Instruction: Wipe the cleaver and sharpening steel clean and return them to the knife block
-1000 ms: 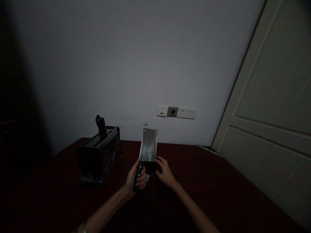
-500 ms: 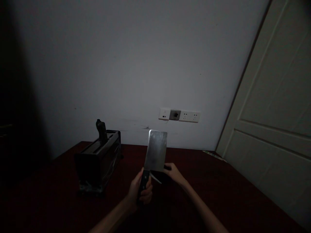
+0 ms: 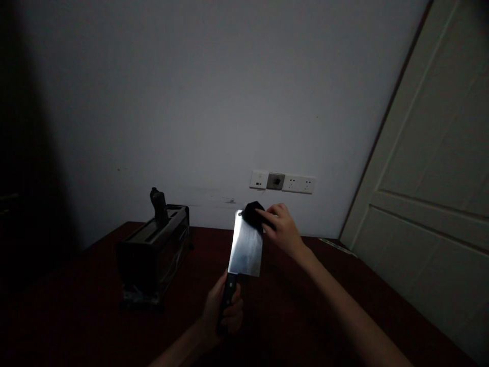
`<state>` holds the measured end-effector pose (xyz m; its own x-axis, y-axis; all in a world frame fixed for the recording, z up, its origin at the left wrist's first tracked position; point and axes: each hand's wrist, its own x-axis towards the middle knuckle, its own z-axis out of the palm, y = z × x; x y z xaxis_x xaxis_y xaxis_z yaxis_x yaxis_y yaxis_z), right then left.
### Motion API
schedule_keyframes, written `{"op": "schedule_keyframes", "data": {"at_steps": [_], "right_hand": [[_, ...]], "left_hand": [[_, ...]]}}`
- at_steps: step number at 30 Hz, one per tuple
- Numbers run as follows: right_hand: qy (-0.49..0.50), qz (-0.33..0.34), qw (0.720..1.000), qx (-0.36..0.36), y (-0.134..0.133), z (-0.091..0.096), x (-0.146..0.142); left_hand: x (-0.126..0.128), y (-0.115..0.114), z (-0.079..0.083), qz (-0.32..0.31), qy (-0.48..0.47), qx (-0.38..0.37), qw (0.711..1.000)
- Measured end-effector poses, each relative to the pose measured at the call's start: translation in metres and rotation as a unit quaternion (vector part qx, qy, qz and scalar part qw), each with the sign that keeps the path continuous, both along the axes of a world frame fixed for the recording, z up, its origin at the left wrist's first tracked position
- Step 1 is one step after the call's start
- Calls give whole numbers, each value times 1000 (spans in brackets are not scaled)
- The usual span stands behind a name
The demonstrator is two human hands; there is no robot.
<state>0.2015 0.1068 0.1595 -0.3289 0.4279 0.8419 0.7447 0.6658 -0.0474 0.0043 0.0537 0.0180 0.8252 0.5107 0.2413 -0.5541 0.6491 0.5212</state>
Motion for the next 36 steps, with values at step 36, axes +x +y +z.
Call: {"op": "schedule_keyframes", "data": {"at_steps": [36], "right_hand": [[-90,137,983,-85,-3,-8,-12]], "left_hand": [[3,-9,-1,-31,34,17,999]]}}
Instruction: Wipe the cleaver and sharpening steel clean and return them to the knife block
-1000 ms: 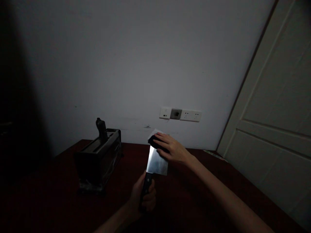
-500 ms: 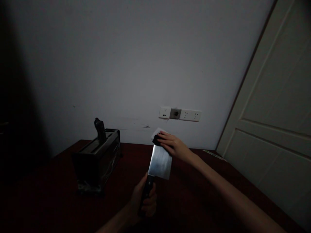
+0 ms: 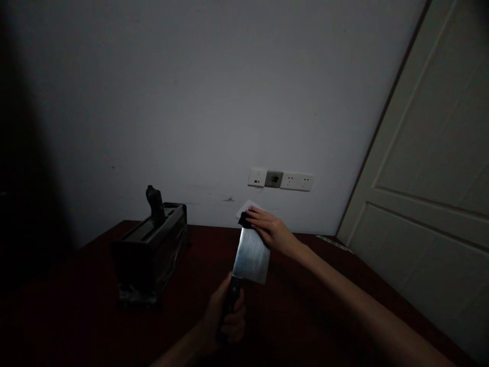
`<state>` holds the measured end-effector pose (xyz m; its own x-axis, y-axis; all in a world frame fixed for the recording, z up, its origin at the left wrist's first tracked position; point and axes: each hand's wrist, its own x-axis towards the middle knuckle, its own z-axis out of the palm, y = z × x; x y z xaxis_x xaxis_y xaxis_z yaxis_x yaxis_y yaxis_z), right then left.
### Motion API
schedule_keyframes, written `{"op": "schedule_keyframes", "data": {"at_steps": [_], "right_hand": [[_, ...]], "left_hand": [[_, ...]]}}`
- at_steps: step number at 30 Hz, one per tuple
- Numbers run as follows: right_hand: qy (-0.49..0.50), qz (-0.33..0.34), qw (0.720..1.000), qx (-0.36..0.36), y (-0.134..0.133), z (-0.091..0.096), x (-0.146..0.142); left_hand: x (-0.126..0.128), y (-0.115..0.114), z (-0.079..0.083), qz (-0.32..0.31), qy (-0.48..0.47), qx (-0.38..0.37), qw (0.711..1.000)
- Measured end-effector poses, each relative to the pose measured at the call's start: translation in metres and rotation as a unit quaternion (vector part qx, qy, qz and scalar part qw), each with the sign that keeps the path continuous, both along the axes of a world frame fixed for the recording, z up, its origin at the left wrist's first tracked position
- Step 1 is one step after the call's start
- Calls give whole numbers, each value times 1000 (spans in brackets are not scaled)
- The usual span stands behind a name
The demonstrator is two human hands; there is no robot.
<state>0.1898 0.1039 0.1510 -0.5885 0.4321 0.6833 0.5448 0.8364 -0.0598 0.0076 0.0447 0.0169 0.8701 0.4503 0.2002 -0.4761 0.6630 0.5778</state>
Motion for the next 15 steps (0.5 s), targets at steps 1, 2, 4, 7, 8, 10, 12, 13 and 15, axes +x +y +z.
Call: {"op": "schedule_keyframes", "data": {"at_steps": [1,2,4,7,8,10,12,13,15], "right_hand": [[-17,13,1000,-4,-8,-5,-4],[-39,29,999,-11,-19,-12,-10],[-88,70,993,-34,-39,-26,-21],[-92,80,992,-33,-46,-28,-25],[-72,67,995,-24,-40,-23,-22],[-20,28,999,1,-23,-9,-13],[15,-5,1000,20,-9,1,-5],[21,-13,999,26,-6,2,-4],[12,-9,1000,24,-12,-6,-7]], "left_hand": [[-1,2,-1,1,1,2,1000],[-1,3,-3,3,0,3,1000],[-3,7,-5,6,0,3,1000],[-3,8,-6,16,13,0,1000],[-2,6,-5,16,18,-1,1000],[0,2,-4,15,27,-3,1000],[2,-1,-4,14,34,-6,999],[3,-2,-5,17,37,-6,999],[4,-2,-7,27,45,-8,999]]}}
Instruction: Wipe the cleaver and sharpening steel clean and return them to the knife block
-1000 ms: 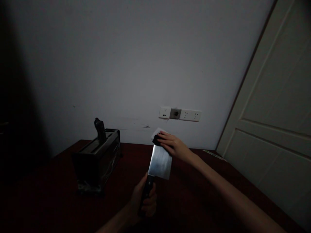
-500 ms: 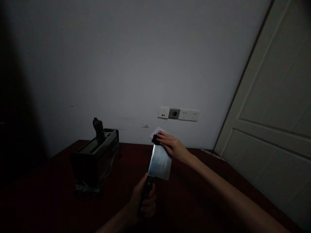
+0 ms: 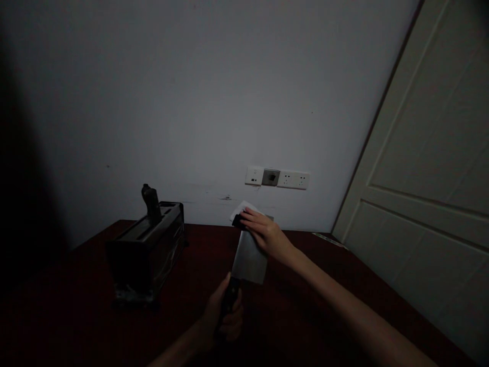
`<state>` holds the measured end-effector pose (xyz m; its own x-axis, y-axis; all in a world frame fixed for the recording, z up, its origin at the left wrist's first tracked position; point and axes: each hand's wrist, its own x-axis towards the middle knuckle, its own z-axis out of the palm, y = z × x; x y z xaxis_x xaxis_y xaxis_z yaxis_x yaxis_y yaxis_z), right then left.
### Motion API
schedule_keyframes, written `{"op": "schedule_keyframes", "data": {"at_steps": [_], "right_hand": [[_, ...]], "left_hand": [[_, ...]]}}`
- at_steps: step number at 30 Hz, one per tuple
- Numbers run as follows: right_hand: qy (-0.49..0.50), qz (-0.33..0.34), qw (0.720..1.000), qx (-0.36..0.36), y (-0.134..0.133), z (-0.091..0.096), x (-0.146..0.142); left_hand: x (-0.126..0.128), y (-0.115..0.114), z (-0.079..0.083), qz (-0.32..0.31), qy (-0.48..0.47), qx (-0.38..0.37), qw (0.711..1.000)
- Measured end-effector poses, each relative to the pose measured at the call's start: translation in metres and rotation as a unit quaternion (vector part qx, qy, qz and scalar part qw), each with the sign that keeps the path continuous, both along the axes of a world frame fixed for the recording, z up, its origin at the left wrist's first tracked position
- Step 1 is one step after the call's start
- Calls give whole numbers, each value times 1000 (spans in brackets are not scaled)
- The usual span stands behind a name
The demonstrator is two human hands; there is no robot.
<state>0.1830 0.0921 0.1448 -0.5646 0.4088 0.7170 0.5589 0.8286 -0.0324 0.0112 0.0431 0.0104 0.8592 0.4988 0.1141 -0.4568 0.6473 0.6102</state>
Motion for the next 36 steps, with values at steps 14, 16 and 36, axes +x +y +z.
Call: {"op": "schedule_keyframes", "data": {"at_steps": [14,16,36], "right_hand": [[38,-24,999,27,-7,-9,6],[26,-4,1000,17,-22,-26,-1],[-50,56,996,-39,-58,-58,-2]], "left_hand": [[4,-1,-5,23,74,-10,997],[3,-1,-3,28,76,-10,997],[-3,4,1,-6,-42,19,999]]}}
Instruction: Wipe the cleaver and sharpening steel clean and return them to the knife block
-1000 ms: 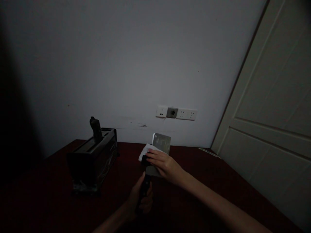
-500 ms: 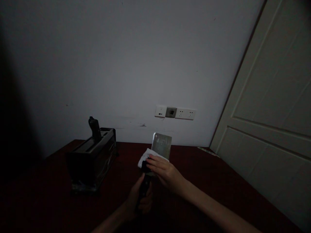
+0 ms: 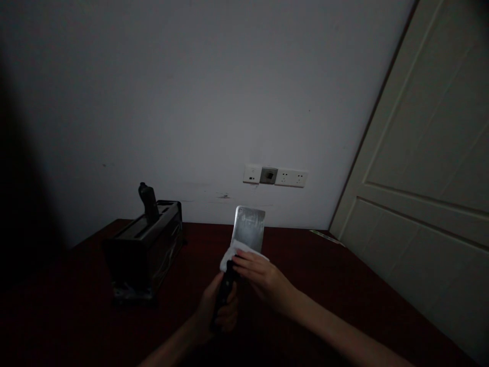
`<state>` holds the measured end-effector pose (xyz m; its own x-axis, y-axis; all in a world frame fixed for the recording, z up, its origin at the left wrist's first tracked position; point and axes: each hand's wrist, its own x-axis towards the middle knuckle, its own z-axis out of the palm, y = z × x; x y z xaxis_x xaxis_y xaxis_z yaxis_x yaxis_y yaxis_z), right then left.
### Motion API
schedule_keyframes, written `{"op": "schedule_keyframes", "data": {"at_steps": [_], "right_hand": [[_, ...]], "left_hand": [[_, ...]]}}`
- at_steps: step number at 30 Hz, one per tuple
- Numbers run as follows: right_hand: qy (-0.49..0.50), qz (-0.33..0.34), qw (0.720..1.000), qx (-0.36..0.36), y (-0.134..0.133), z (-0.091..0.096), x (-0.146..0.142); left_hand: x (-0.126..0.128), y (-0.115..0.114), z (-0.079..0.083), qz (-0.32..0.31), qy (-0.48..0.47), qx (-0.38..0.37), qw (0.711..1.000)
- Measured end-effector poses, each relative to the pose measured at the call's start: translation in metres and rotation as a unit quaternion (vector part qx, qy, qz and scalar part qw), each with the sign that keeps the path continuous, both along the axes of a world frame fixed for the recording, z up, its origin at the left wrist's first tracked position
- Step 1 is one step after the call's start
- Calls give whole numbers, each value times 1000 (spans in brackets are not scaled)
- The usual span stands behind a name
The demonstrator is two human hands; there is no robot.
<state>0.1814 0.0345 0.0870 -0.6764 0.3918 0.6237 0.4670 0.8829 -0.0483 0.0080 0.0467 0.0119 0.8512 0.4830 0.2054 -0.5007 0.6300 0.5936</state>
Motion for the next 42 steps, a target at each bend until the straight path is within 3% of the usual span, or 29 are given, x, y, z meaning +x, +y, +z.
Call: {"op": "schedule_keyframes", "data": {"at_steps": [7,9,14,16,19,23,25,28,32,34,40,42], "right_hand": [[77,-93,992,40,46,56,43],[76,-93,992,45,43,54,43],[9,-17,1000,2,-6,13,15],[-2,13,1000,-1,-16,5,10],[3,5,1000,2,-6,18,19],[58,-61,996,34,30,52,46],[86,-86,991,54,41,60,52],[79,-84,992,50,32,48,41],[-5,-11,1000,2,-1,14,11],[-27,6,1000,-6,-6,9,5],[72,-95,992,37,36,50,33],[96,-114,988,50,41,53,33]], "left_hand": [[0,-11,9,-27,42,-19,999],[-1,-11,9,-32,40,-23,998],[-5,-5,11,-19,23,-31,999],[-6,-3,13,-20,29,-28,999],[-6,-5,17,-20,29,-14,999],[-3,-12,16,-28,46,-5,999],[-2,-14,15,-29,53,-10,998],[-1,-13,12,-26,54,-12,998],[-1,-6,6,-22,45,-6,999],[-1,-4,4,-19,44,-7,999],[2,-11,4,-32,69,-22,997],[3,-13,2,-32,78,-27,996]]}}
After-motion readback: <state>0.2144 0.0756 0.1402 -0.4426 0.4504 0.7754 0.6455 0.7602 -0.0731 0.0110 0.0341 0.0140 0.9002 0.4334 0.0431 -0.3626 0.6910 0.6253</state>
